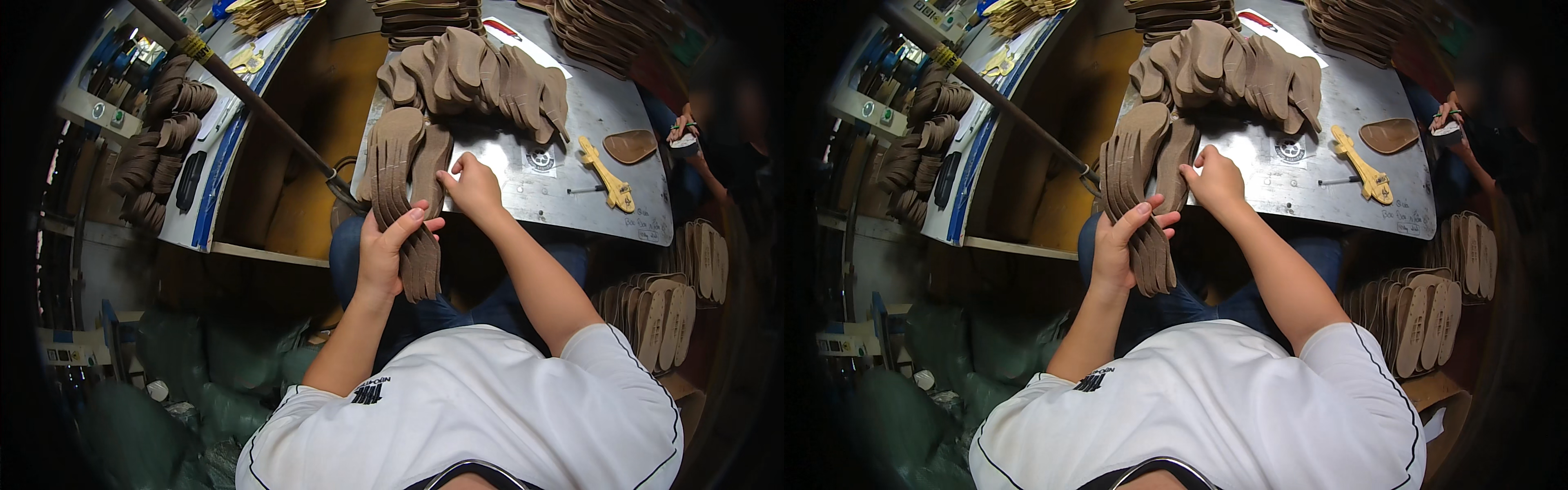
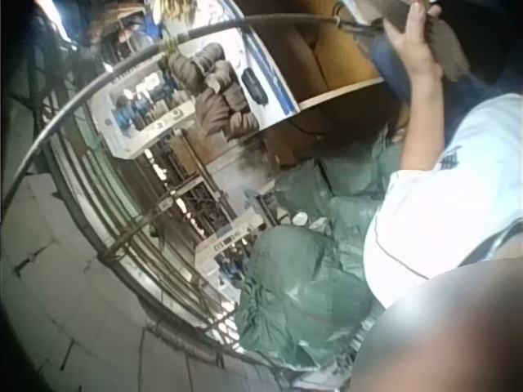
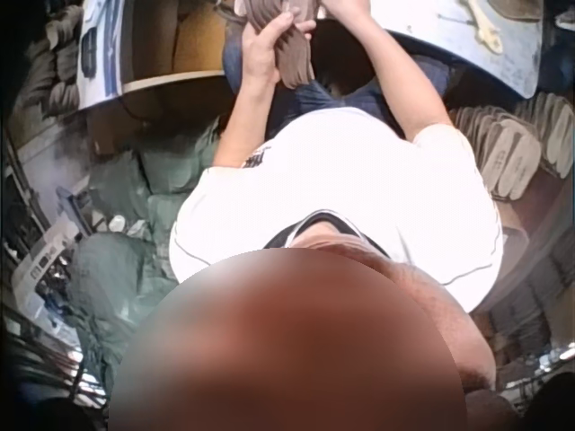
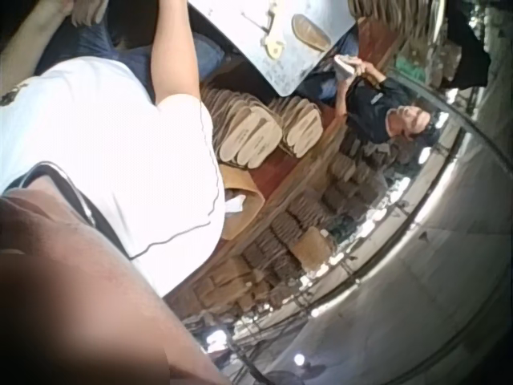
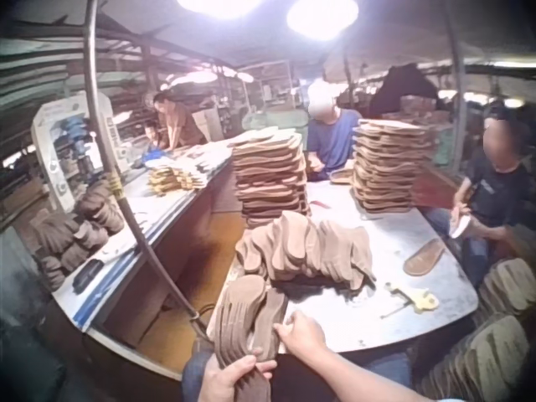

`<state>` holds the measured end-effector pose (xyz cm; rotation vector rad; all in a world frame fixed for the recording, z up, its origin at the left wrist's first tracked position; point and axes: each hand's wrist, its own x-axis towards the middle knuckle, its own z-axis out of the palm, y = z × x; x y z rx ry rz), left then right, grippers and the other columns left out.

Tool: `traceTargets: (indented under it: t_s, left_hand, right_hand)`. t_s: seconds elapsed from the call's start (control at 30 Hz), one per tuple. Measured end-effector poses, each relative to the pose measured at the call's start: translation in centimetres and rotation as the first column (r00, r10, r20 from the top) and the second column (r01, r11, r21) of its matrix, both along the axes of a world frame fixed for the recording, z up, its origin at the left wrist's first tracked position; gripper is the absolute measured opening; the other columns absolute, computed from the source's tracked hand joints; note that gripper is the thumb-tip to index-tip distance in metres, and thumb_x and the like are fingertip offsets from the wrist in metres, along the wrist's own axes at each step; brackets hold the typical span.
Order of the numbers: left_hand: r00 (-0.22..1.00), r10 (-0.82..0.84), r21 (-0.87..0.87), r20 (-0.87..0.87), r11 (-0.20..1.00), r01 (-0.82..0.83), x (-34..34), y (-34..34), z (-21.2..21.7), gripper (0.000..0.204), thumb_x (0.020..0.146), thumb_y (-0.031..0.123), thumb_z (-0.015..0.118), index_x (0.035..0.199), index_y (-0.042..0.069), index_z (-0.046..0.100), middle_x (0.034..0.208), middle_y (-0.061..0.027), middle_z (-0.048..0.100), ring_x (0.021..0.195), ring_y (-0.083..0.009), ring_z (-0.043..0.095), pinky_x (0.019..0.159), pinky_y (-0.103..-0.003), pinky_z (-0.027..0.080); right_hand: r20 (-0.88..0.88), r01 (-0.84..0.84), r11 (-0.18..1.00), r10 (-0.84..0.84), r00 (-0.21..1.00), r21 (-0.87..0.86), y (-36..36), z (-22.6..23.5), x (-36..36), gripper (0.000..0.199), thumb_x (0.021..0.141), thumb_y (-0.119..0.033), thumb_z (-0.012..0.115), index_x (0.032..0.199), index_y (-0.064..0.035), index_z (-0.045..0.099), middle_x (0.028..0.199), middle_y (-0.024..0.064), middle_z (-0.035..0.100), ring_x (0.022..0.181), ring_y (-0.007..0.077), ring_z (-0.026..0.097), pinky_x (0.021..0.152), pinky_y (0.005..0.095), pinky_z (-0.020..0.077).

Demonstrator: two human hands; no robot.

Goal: The person marks a yellow shoe insole with a pen, then stacks and bundles brown insoles with rubber bands. The person places the marked insole aside and continues bundling stacks of insoles on the table.

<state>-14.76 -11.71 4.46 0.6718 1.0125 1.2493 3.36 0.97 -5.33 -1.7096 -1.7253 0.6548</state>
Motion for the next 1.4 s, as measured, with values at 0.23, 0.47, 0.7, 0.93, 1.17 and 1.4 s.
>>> traceTargets:
  t_s: [0.23, 0.47, 0.7, 0.93, 1.17, 1.4]
  left_hand:
    - [0.997, -0.069, 0.022, -0.015, 0.997, 0.070, 0.8, 0.4, -1.2, 0.051, 0.103, 0.017, 0.081, 0.145, -0.003, 0.063, 0.134, -0.0180, 0.074, 0.111, -0.0345, 0.082, 0.090, -0.043, 0.071]
    - [0.997, -0.071, 0.123, 0.013, 0.990, 0.069, 3.7, 1.0, -2.3, 0.041, 0.102, 0.011, 0.081, 0.138, 0.000, 0.066, 0.127, -0.0126, 0.076, 0.107, -0.0234, 0.078, 0.093, -0.040, 0.068]
    - [0.990, -0.137, 0.062, 0.011, 0.989, 0.136, 4.6, 0.5, -1.8, 0.057, 0.096, 0.010, 0.090, 0.141, 0.000, 0.057, 0.129, -0.0126, 0.072, 0.115, -0.0193, 0.073, 0.102, -0.035, 0.060]
    - [0.981, -0.193, 0.033, -0.010, 0.981, 0.193, 4.3, -0.4, -2.5, 0.059, 0.097, 0.016, 0.092, 0.142, 0.003, 0.057, 0.127, -0.0098, 0.071, 0.116, -0.0176, 0.071, 0.102, -0.035, 0.059]
    - [0.950, -0.296, -0.121, 0.102, 0.944, 0.307, 4.3, -0.2, -4.0, 0.054, 0.100, 0.018, 0.090, 0.144, 0.003, 0.063, 0.128, -0.0077, 0.072, 0.116, -0.0192, 0.071, 0.102, -0.036, 0.059]
    - [0.791, -0.229, -0.100, 0.568, 0.934, 0.343, 4.4, -0.1, -5.4, 0.052, 0.107, 0.024, 0.076, 0.151, -0.002, 0.064, 0.130, -0.0163, 0.077, 0.119, -0.0281, 0.078, 0.110, -0.044, 0.063]
  right_hand:
    - [-0.728, -0.165, 0.985, 0.071, 0.682, -0.058, -8.2, 3.2, 0.5, 0.029, 0.117, -0.030, 0.068, 0.118, -0.0016, 0.071, 0.081, 0.0046, 0.069, 0.073, 0.0134, 0.067, 0.071, 0.0339, 0.0546]
    - [-0.568, -0.316, 0.947, 0.292, 0.769, 0.057, -13.8, 6.9, 3.5, 0.057, 0.120, -0.041, 0.059, 0.158, 0.0013, 0.054, 0.160, 0.0245, 0.052, 0.139, 0.0356, 0.063, 0.118, 0.0448, 0.0517]
    - [-0.430, -0.332, 0.936, 0.350, 0.832, 0.120, -16.0, 6.4, 2.8, 0.065, 0.118, -0.039, 0.063, 0.164, 0.0024, 0.044, 0.163, 0.0316, 0.048, 0.150, 0.0473, 0.055, 0.125, 0.0500, 0.0466]
    - [-0.442, -0.388, 0.919, 0.377, 0.814, 0.069, -16.4, 6.1, 3.5, 0.064, 0.115, -0.031, 0.067, 0.165, 0.0014, 0.043, 0.164, 0.0313, 0.046, 0.151, 0.0481, 0.053, 0.126, 0.0497, 0.0470]
    - [-0.347, -0.397, 0.915, 0.397, 0.850, 0.073, -17.7, 6.3, 3.4, 0.081, 0.118, -0.044, 0.063, 0.177, 0.0013, 0.031, 0.170, 0.0315, 0.036, 0.154, 0.0500, 0.049, 0.130, 0.0505, 0.0428]
    - [-0.447, -0.259, 0.963, 0.266, 0.854, 0.077, -17.1, 7.0, 5.1, 0.050, 0.118, -0.034, 0.064, 0.156, -0.0018, 0.064, 0.149, 0.0211, 0.054, 0.132, 0.0333, 0.059, 0.116, 0.0425, 0.0490]
